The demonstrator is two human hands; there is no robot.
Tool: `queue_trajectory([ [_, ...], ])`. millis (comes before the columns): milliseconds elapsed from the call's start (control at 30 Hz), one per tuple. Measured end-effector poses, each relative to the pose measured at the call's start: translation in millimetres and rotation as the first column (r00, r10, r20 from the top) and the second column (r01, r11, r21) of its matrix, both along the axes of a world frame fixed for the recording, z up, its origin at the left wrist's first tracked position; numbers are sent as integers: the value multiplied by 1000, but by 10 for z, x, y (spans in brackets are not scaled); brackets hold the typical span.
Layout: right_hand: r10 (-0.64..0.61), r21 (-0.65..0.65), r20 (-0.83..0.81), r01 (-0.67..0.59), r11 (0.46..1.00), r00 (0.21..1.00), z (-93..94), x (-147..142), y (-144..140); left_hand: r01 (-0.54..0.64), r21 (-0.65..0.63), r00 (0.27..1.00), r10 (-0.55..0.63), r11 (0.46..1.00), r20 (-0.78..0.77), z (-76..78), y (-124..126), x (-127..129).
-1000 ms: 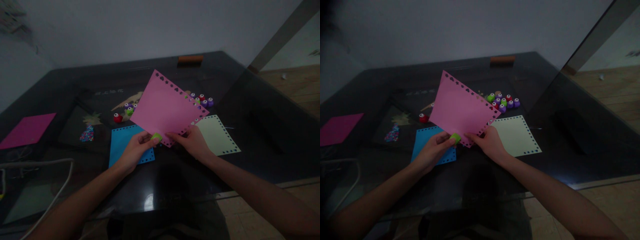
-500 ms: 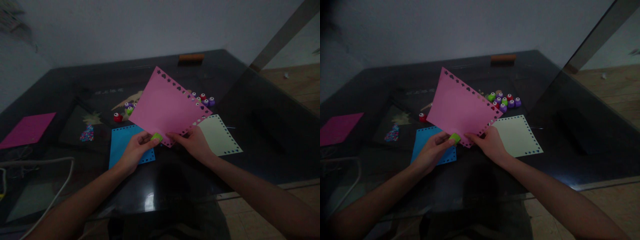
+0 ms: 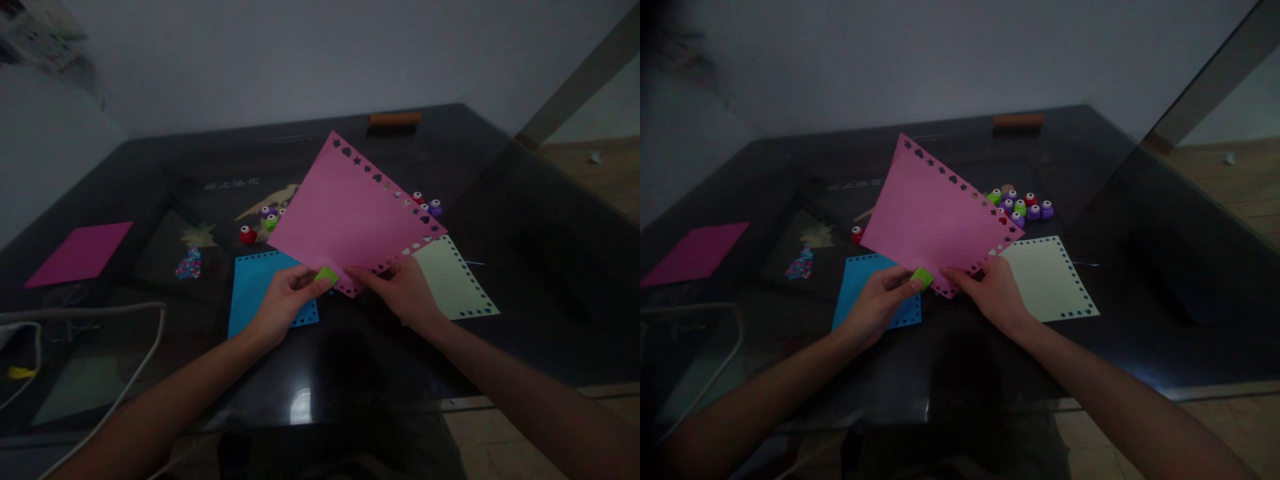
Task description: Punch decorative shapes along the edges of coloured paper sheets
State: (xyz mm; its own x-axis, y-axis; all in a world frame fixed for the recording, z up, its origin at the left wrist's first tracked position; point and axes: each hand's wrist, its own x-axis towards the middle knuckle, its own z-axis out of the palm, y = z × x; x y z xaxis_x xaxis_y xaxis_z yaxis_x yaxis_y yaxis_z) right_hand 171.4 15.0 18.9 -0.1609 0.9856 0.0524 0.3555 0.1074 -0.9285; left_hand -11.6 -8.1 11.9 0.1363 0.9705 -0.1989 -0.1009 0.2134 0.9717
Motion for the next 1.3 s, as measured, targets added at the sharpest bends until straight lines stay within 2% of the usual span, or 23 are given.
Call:
queue_trajectory([
  [633, 1, 51, -10, -1, 999, 1000, -57, 20, 66, 26, -46, 1000, -26, 999, 7, -78, 33, -5],
  [833, -1, 2, -7, 1, 1000, 1000, -47, 29, 88, 19, -62, 1000, -18, 998, 15, -79, 30, 6],
  [1033, -1, -6, -18, 1, 1000, 1000, -57, 41, 91, 13, -53, 999, -16, 999, -49, -58, 38, 12],
  [1300, -21, 31, -37, 22, 999, 999, -80, 79, 152, 35, -10, 982, -36, 999, -183, -102, 93, -30],
])
